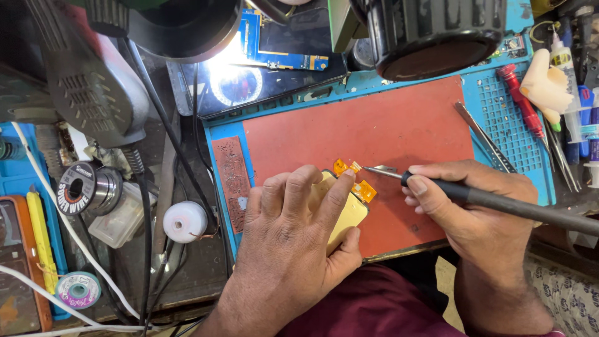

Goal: The person solders small orange components onto a yellow circuit board using a soldering iron and flux. They repeatedly apply flux and solder to the same area while holding the board steady with the other hand.

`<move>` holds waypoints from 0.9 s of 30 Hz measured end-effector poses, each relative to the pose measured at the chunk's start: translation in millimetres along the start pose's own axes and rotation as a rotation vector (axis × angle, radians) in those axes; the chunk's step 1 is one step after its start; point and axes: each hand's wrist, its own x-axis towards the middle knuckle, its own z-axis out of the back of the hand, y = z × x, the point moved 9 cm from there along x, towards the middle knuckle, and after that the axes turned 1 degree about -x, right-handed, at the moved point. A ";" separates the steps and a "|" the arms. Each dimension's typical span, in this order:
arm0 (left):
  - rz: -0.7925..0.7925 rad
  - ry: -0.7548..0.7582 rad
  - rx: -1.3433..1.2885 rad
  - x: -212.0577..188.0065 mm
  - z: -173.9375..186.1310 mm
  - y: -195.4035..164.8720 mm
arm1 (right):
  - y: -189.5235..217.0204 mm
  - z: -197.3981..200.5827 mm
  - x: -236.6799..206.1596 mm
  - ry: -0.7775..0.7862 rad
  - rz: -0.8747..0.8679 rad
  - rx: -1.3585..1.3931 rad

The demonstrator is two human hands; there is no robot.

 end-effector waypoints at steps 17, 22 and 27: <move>-0.005 0.002 0.006 0.1 1.7 0.0 | 3.4 1.8 0.2 0.000 0.028 -0.100; -0.004 0.007 -0.004 0.0 1.4 -0.3 | 5.6 -0.1 1.1 0.016 0.036 -0.153; -0.001 -0.001 0.006 1.4 2.4 -0.4 | 4.8 0.8 1.3 0.016 0.043 -0.152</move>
